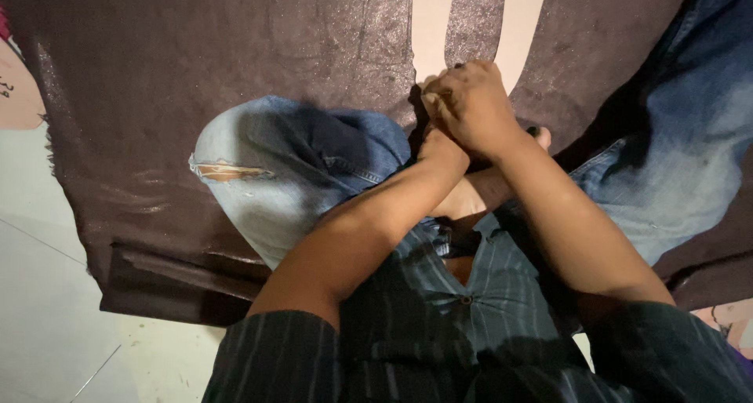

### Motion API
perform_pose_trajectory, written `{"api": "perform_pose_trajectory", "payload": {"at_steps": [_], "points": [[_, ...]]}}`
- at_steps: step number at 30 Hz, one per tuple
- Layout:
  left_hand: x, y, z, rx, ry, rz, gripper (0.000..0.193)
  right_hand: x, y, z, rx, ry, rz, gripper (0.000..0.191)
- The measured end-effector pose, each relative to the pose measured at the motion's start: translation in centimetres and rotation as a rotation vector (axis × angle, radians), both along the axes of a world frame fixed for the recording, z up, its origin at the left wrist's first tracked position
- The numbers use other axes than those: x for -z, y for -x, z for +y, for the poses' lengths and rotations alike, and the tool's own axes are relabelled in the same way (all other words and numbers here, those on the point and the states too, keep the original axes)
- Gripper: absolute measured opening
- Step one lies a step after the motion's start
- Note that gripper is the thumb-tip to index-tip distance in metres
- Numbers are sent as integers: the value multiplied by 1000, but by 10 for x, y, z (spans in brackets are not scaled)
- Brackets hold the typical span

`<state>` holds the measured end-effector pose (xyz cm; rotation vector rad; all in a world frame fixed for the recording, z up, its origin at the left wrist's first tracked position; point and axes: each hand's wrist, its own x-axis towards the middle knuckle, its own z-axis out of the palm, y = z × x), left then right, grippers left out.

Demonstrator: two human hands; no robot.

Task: The person sits on the floor and uses a U-shaped paper pattern to trace outlines onto a large piece of brown fabric. They hold the pattern steady with one hand and trace the edges with a small tool in the other hand, repeating the process multiple times.

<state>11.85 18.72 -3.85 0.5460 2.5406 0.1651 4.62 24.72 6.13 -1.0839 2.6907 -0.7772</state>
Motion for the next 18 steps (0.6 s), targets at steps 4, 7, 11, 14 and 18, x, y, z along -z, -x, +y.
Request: {"api": "perform_pose_trajectory", "payload": {"at_steps": [4, 7, 11, 14, 18], "points": [[9, -3, 4, -113, -37, 118, 58, 1, -1, 1, -38, 9, 14, 15], [20, -5, 8, -80, -29, -115, 57, 6, 6, -2, 26, -9, -58, 10], [28, -6, 10, -189, -54, -235, 57, 13, 18, -9, 53, 60, 0, 9], [27, -7, 11, -256, -74, -287, 57, 16, 22, -14, 63, 73, 12, 9], [25, -7, 10, -362, -105, -340, 56, 18, 27, -19, 87, 130, 43, 6]]}}
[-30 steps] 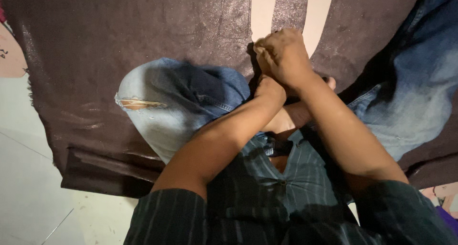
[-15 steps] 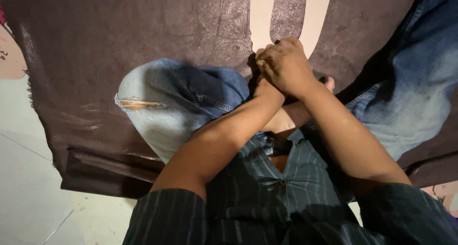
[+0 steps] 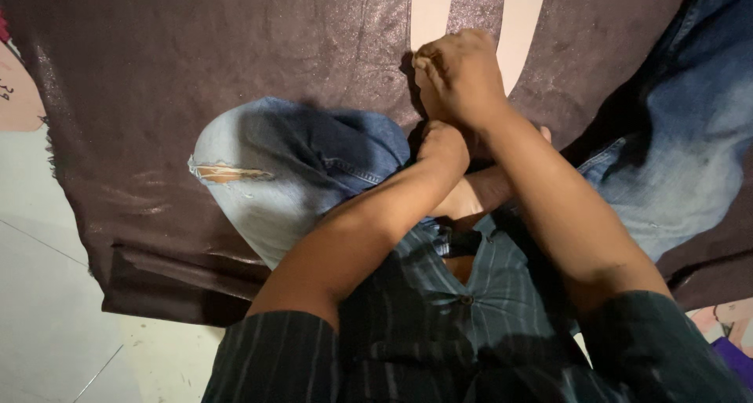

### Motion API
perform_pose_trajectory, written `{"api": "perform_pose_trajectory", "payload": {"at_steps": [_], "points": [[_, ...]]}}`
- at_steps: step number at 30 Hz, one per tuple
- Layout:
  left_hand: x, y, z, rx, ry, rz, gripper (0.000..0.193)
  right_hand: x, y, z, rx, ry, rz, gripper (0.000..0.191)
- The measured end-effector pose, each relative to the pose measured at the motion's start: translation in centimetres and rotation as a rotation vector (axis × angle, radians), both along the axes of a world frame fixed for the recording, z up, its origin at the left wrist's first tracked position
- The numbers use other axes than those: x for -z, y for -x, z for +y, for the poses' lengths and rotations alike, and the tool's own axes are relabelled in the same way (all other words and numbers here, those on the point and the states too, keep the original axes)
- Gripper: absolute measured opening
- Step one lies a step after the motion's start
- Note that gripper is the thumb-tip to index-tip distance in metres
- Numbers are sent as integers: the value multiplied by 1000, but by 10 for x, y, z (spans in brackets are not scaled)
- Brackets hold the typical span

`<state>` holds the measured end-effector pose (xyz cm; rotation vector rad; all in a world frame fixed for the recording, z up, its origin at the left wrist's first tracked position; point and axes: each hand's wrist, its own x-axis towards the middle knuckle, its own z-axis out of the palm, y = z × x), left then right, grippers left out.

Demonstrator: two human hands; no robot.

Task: The person sits on the floor and uses a U-shaped paper pattern to trace outlines onto a large piece of brown fabric. They hold the pattern steady with one hand and trace the edges with a small tool in the other hand, repeating the process multiple times.

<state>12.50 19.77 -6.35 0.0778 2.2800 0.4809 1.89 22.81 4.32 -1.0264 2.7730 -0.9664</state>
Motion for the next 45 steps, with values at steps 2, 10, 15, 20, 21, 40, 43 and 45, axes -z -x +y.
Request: {"api": "perform_pose_trajectory", "payload": {"at_steps": [2, 10, 15, 20, 21, 40, 43, 45], "points": [[-1, 0, 0, -57, -9, -22, 56, 2, 4, -2, 14, -11, 4, 6], [-6, 1, 3, -230, -50, -80, 55, 5, 14, -1, 6, -45, 6, 9], [-9, 2, 4, -299, -75, -105, 55, 3, 14, -3, 14, -38, -29, 8], [-12, 4, 3, -340, -100, -130, 55, 0, 11, -5, 35, -19, -5, 8], [-13, 3, 3, -345, -105, -135, 55, -1, 9, -4, 32, -40, 4, 8], [-54, 5, -19, -538, -247, -21, 57, 4, 20, -9, 32, -50, 48, 6], [-56, 9, -23, -385, -160, 180, 67, 2, 24, -11, 27, -75, 9, 9], [-55, 11, -23, 42, 53, 499, 61, 2, 23, -10, -4, -136, -23, 11]]}}
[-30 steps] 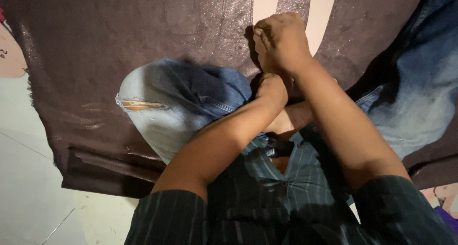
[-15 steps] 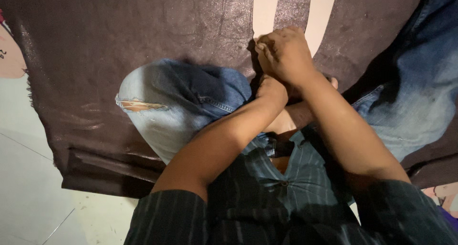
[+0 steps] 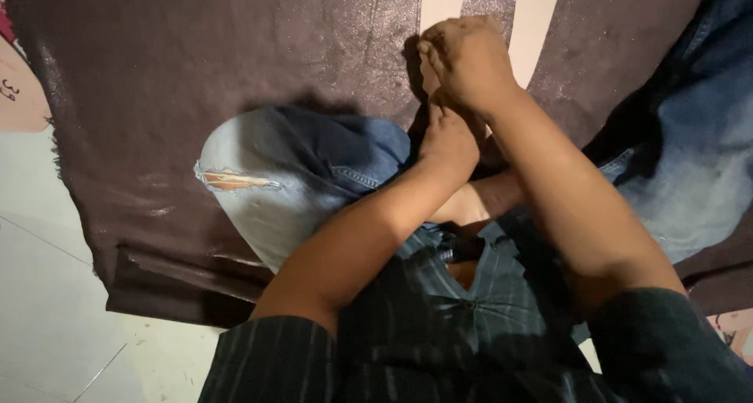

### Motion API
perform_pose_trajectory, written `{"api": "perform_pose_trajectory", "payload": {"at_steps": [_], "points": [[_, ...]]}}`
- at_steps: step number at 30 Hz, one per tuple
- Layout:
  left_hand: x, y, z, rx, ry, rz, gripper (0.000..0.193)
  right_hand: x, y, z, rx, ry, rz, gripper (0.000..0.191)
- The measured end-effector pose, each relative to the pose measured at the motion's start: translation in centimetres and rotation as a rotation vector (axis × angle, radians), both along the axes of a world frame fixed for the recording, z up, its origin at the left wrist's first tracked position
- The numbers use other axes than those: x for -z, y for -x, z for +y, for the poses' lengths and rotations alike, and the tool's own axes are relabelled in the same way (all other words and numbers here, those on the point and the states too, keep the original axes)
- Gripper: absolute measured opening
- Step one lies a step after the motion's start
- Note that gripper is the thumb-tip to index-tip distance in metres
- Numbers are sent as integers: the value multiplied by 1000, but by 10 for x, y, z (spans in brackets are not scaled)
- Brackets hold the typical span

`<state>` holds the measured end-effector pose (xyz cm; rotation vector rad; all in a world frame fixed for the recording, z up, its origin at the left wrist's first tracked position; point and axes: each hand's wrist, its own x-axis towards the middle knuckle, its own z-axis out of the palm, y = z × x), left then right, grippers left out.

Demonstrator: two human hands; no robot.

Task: The person sits on the floor and uses a U-shaped paper pattern to trace outlines onto a large piece of brown fabric. They hold the pattern steady with one hand and trace the edges with a small tool in the other hand, repeating the process multiple times.

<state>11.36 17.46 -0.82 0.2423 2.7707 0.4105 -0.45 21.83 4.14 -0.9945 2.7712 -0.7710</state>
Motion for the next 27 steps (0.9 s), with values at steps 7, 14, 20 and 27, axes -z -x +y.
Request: {"api": "perform_pose_trajectory", "payload": {"at_steps": [7, 14, 20, 27], "points": [[-2, 9, -6, -512, -431, -112, 43, 3, 24, 0, -11, -3, 181, 11], [3, 19, -10, -487, -296, 3, 29, -14, 9, 8, -116, -49, 25, 14], [-19, 18, -7, -422, -191, 136, 29, -16, 31, 5, -37, 7, 54, 17], [-32, 16, -14, -286, -200, -32, 27, -28, 9, 17, -102, 35, -21, 10]]}}
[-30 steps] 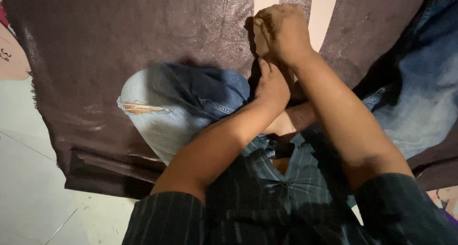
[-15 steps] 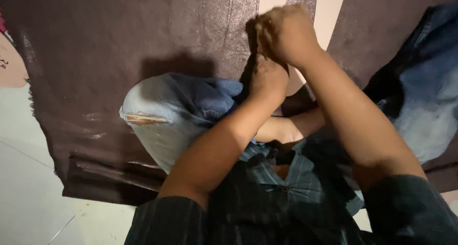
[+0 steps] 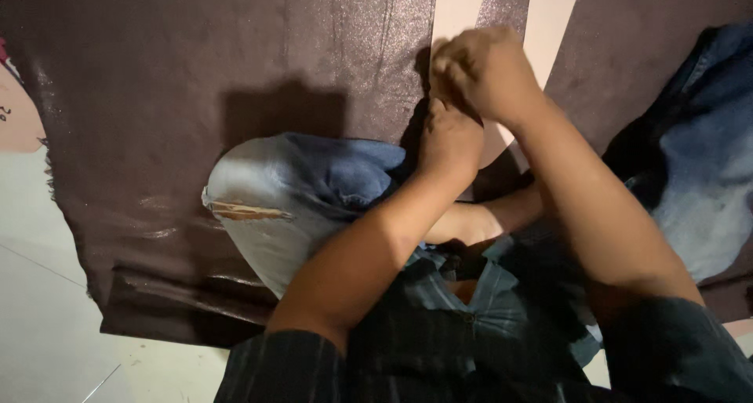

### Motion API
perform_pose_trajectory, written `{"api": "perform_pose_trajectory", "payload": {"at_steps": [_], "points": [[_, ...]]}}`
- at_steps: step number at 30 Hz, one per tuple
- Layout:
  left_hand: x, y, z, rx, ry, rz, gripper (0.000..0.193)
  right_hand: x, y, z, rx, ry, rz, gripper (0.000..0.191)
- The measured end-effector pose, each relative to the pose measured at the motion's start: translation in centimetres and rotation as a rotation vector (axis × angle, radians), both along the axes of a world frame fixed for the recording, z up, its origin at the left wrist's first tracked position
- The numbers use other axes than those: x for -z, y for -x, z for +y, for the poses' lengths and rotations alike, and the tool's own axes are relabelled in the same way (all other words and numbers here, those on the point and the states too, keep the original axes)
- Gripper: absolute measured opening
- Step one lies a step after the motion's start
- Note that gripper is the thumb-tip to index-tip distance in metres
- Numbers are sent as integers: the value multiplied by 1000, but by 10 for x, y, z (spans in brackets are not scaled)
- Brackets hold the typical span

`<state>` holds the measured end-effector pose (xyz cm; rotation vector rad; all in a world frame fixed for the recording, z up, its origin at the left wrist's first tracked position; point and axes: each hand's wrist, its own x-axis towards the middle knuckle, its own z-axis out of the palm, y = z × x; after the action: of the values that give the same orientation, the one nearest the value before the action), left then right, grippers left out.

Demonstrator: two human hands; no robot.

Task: The person sits on the floor and uses a U-shaped paper pattern to trace outlines onto a large piece of brown fabric. They hold the pattern steady with one hand and trace the edges with a small tool in the other hand, repeating the process multiple times.

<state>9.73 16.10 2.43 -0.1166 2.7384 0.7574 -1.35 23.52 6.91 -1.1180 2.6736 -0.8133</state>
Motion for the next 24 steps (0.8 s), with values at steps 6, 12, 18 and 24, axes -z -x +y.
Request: {"api": "perform_pose_trajectory", "payload": {"at_steps": [6, 12, 18, 24], "points": [[-5, 6, 8, -409, -297, -140, 53, 14, 29, -9, 44, 26, 68, 6], [-6, -3, 6, -203, 95, 363, 40, 20, 48, -13, 247, 161, -101, 12], [-5, -5, 10, -628, -517, -285, 43, -6, -17, 9, -18, -31, 16, 13], [-3, -6, 9, -35, 27, -37, 24, 22, 21, 9, 55, -32, 105, 12]]}}
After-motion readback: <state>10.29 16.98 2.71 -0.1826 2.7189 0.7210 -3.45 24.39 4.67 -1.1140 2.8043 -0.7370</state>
